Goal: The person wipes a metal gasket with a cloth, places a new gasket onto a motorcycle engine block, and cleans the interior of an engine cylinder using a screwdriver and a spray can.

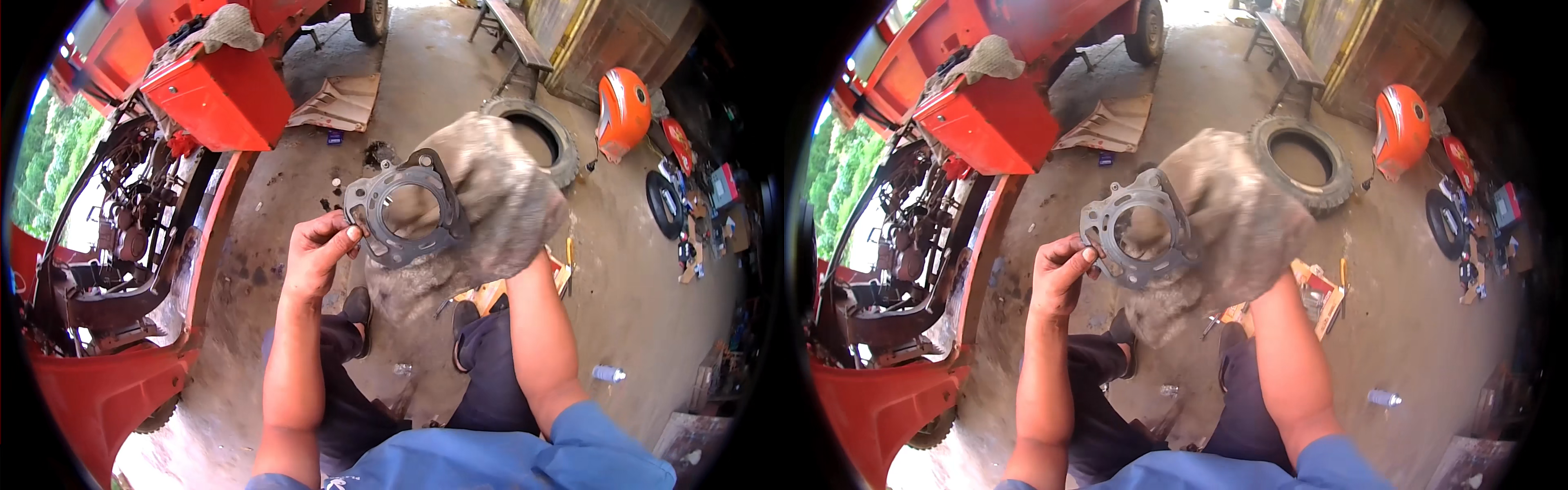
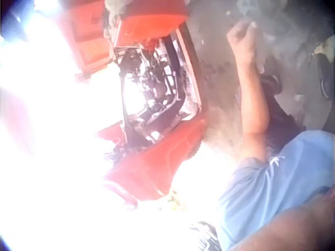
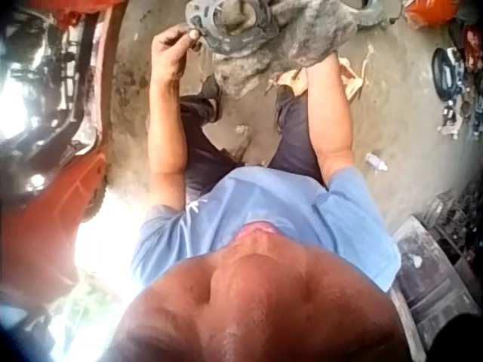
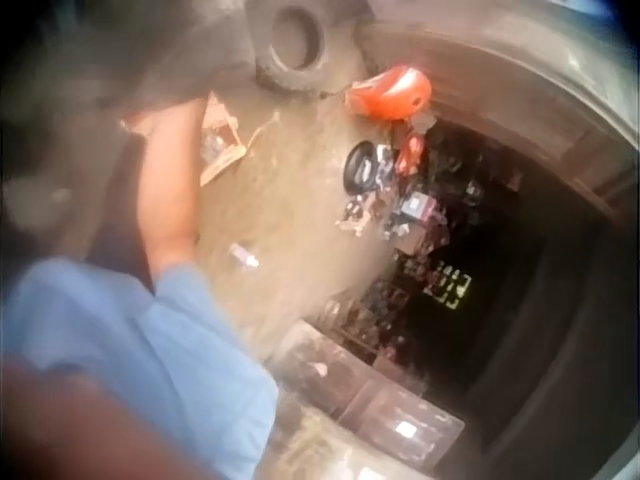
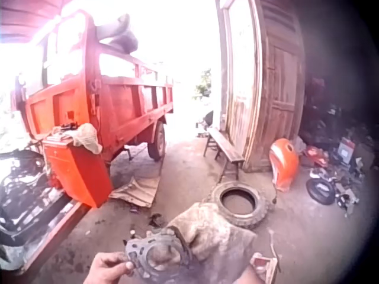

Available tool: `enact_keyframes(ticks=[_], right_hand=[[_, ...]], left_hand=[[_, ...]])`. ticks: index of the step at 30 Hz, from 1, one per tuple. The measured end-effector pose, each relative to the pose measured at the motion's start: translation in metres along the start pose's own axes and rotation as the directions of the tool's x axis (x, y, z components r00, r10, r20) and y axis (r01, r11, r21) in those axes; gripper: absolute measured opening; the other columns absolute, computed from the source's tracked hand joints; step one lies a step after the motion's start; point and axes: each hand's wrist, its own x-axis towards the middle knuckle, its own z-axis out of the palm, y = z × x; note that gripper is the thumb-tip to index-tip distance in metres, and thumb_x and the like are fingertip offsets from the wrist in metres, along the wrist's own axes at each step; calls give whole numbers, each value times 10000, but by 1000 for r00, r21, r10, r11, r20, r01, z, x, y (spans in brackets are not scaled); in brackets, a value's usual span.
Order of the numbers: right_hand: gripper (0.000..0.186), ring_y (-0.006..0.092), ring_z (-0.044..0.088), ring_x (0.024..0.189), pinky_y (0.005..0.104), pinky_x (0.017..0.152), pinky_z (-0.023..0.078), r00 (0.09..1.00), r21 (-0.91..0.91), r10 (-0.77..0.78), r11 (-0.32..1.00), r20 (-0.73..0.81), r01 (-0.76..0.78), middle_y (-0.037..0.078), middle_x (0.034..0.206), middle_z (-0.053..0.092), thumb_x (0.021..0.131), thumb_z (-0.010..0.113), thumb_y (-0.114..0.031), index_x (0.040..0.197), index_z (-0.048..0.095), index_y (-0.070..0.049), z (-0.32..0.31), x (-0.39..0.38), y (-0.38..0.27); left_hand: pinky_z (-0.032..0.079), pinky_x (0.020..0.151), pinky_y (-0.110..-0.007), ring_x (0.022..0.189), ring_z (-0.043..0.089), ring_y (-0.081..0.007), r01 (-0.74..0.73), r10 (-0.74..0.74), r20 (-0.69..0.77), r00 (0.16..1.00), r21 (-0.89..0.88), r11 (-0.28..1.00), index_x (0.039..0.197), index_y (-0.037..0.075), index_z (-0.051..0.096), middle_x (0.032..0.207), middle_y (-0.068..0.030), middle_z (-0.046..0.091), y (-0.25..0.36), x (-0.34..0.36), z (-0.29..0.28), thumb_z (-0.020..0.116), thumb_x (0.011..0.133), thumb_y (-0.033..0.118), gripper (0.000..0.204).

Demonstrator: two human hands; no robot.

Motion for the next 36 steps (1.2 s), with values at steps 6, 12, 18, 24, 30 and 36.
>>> enact_keyframes(ticks=[6,12,18,24,30,36], right_hand=[[413,309,657,1029,413,917,514,993,-193,-68,978,96,86,155,1076,674,907,621,-260,1252,599,-35,44,2,-5],[411,317,682,962,399,852,541,998,-221,-52,974,28,57,174,1001,687,880,641,-223,1231,595,-14,42,16,-10],[416,311,675,971,392,856,537,995,-245,-73,968,-64,55,174,1013,677,885,638,-208,1246,579,-9,40,2,5],[425,298,651,1017,389,894,518,984,-313,-71,950,-166,16,165,1068,654,905,623,-205,1278,555,-12,42,-10,47],[434,286,627,1063,386,932,499,971,-341,-68,940,-231,-16,156,1124,632,926,608,-202,1310,531,-15,37,-11,73],[443,273,603,1110,383,969,480,967,-352,-62,936,-249,-30,147,1180,610,946,593,-198,1343,508,-18,35,-16,85]], left_hand=[[443,638,-257,720,559,-96,-6,-3,38,999,230,973,945,-30,744,850,-41,666,-13,5,-3,716,951,109,141],[474,690,-269,750,581,-111,-32,30,-46,998,-47,998,1194,-31,703,858,-45,667,-9,13,9,600,1051,294,369],[440,1088,-373,1263,533,-197,42,-125,154,980,455,889,1498,6,441,1382,-94,584,-60,10,42,757,941,174,662],[524,817,-281,928,610,-82,335,-435,103,895,489,805,1245,-4,657,1025,0,703,-55,12,63,748,965,237,380],[533,670,-356,654,660,-189,185,-57,-198,979,719,670,1081,37,747,766,-178,709,-57,18,57,777,909,287,305],[517,657,-349,660,655,-207,31,222,-169,960,854,519,1007,8,705,788,-193,692,-38,21,45,777,891,224,255]])
